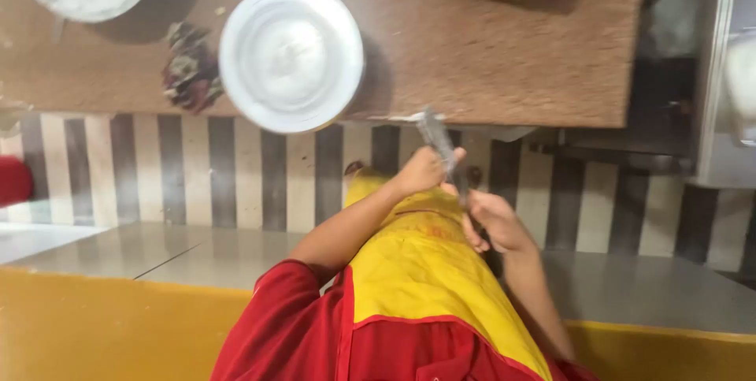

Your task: Applying frosting to cake layers using a spatula.

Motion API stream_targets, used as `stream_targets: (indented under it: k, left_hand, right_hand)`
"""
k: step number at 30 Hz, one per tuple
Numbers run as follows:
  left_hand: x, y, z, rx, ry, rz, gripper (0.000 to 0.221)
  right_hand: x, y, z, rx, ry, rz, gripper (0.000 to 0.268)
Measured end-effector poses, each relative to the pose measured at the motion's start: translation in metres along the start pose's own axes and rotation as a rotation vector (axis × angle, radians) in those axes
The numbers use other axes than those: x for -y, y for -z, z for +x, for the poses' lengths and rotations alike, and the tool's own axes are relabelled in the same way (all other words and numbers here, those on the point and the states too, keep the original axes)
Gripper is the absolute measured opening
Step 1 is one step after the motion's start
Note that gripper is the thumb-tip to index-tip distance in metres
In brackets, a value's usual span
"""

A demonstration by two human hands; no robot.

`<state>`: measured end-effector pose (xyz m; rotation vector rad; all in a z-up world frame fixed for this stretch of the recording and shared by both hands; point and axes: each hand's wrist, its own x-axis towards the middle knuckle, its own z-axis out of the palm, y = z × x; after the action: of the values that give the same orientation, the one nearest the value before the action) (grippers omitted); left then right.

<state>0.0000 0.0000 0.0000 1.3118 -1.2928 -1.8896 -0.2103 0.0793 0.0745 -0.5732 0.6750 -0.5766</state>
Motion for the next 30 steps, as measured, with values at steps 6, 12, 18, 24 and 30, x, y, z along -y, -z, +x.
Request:
stream_targets:
  k: [6,12,18,24,30]
  left_hand:
    - [0.187,0.197,-0.084,-0.485,0.322,-0.305,0.047]
    - [0.128,0.293,-0.146,-0.745,0.067,-0.835,0.035]
    - [0.071,0.349,-0.100,-0.690,-0.093,-0.956,0.057]
    - [0.097,0.454,0.008,-0.706,-0.273,-0.780,0.042]
    - [0.225,0.294,-0.052,-0.736,-0.274,-0.680,0.013]
  right_hand:
    - [-0.093,-0.014,0.042,-0.994,0.148,-0.420,0.045]
    - [-0.171,0.007,0.124,-1.313,0.298,-0.924,0.053]
    - [-0.180,-0.053,0.151,-1.039,-0.060,-0.659,0.053]
    - [-0.072,-0.094,0.144,-1.032,0.248,-0.669,0.053]
    - [-0.011,-0.111,0.212,-0.878,0.267,-1.394,0.048]
